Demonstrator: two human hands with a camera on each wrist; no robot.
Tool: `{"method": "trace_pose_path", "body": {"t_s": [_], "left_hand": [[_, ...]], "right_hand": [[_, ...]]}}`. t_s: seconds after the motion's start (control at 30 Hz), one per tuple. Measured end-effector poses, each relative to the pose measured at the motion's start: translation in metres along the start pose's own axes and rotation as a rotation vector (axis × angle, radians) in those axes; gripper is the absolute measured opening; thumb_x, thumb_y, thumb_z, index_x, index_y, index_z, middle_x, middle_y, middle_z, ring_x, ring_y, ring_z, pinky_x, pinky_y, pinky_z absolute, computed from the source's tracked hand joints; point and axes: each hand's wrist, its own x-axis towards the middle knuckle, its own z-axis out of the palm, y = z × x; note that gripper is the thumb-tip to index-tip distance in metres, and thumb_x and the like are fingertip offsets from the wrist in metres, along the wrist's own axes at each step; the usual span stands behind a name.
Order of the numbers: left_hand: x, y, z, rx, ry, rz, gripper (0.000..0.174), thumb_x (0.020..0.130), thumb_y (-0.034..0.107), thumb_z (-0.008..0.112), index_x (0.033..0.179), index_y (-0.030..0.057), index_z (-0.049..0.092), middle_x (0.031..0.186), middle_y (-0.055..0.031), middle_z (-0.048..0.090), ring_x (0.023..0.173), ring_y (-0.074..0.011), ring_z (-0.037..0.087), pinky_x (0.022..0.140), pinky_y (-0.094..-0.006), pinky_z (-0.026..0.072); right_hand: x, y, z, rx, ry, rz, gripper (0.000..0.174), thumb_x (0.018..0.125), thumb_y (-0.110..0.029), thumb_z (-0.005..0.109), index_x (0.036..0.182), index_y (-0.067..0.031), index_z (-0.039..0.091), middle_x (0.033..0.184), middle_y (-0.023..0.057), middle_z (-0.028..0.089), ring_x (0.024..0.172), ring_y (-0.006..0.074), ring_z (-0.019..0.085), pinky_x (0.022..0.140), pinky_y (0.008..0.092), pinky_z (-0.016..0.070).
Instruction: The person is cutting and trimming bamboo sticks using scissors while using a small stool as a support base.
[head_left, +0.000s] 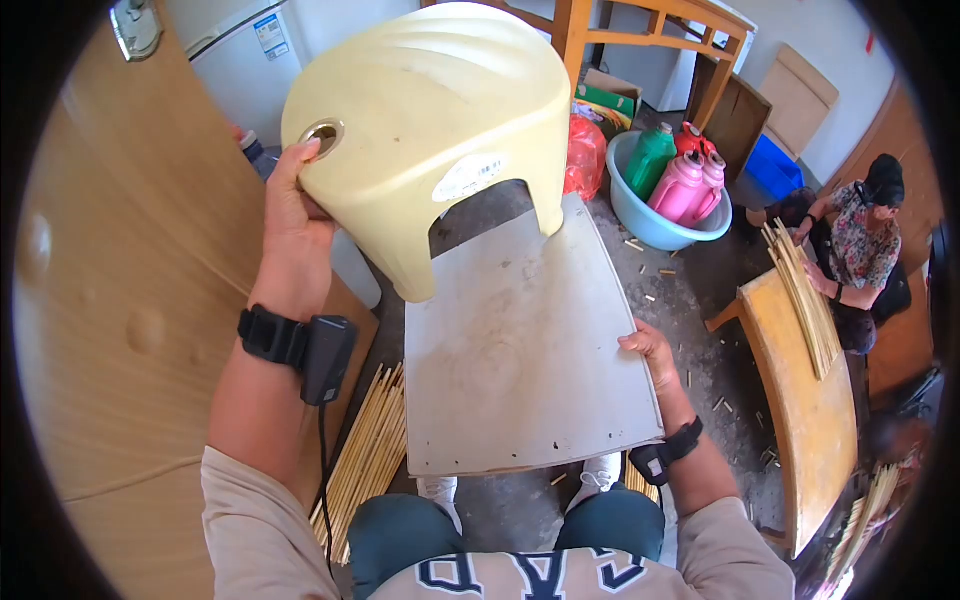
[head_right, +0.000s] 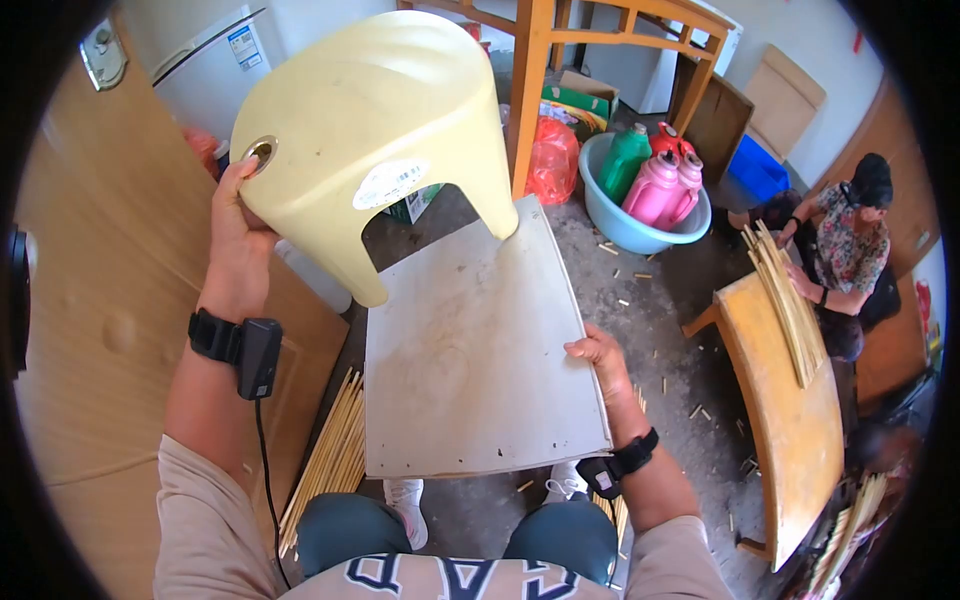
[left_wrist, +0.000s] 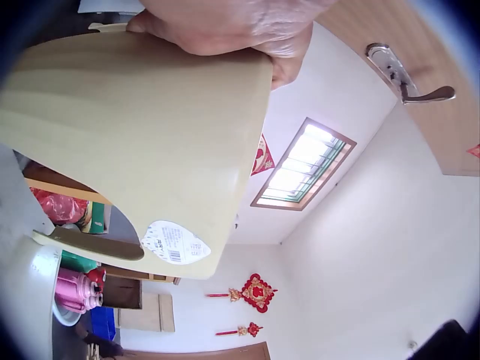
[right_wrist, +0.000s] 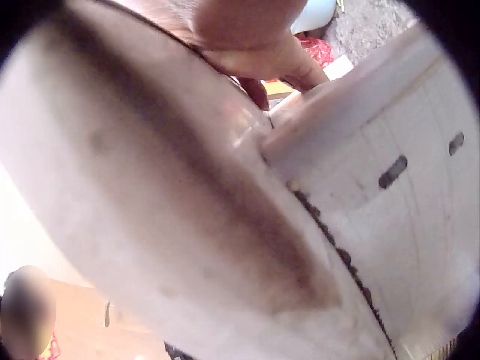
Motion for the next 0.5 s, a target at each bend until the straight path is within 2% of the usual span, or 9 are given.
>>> {"method": "trace_pose_path", "body": {"t_s": [0.13, 0.2, 0.27, 0.5], "left_hand": [[-0.01, -0.012, -0.001, 0.011, -0.033, 0.004, 0.043, 0.075, 0.024, 0.059, 0.113, 0.0038, 0.054, 0.107, -0.0109, 0.062, 0.097, -0.0246, 0.059, 0.085, -0.0387, 0.0474], [-0.014, -0.018, -0.002, 0.027, -0.044, -0.001, 0.042, 0.076, 0.022, 0.059, 0.113, 0.0028, 0.054, 0.106, -0.0112, 0.061, 0.098, -0.0246, 0.059, 0.085, -0.038, 0.0474], [-0.019, -0.026, 0.0, 0.004, -0.012, -0.006, 0.041, 0.074, 0.022, 0.06, 0.109, 0.0028, 0.055, 0.098, -0.0103, 0.064, 0.09, -0.0231, 0.062, 0.08, -0.0364, 0.0493], [-0.036, -0.045, 0.007, -0.007, -0.05, -0.02, 0.036, 0.075, 0.018, 0.059, 0.106, 0.0006, 0.056, 0.1, -0.0129, 0.063, 0.089, -0.0245, 0.062, 0.082, -0.0361, 0.0497]], "right_hand": [[0.003, 0.04, -0.032, 0.044, 0.014, -0.026, 0.054, 0.063, -0.016, 0.061, 0.112, 0.0058, 0.052, 0.094, 0.0145, 0.062, 0.077, 0.0218, 0.062, 0.071, 0.0311, 0.051], [0.001, 0.045, -0.042, 0.061, 0.011, -0.024, 0.056, 0.063, -0.016, 0.061, 0.113, 0.006, 0.051, 0.095, 0.0146, 0.062, 0.078, 0.0222, 0.062, 0.072, 0.0316, 0.0511], [-0.003, 0.052, -0.057, 0.075, 0.016, -0.027, 0.058, 0.063, -0.017, 0.062, 0.115, 0.0061, 0.05, 0.096, 0.0148, 0.062, 0.078, 0.0227, 0.062, 0.073, 0.0322, 0.0511], [0.003, 0.072, -0.109, 0.099, 0.058, 0.028, 0.063, 0.065, -0.018, 0.064, 0.121, 0.003, 0.047, 0.102, 0.0144, 0.061, 0.087, 0.0241, 0.061, 0.078, 0.0341, 0.0502]]}}
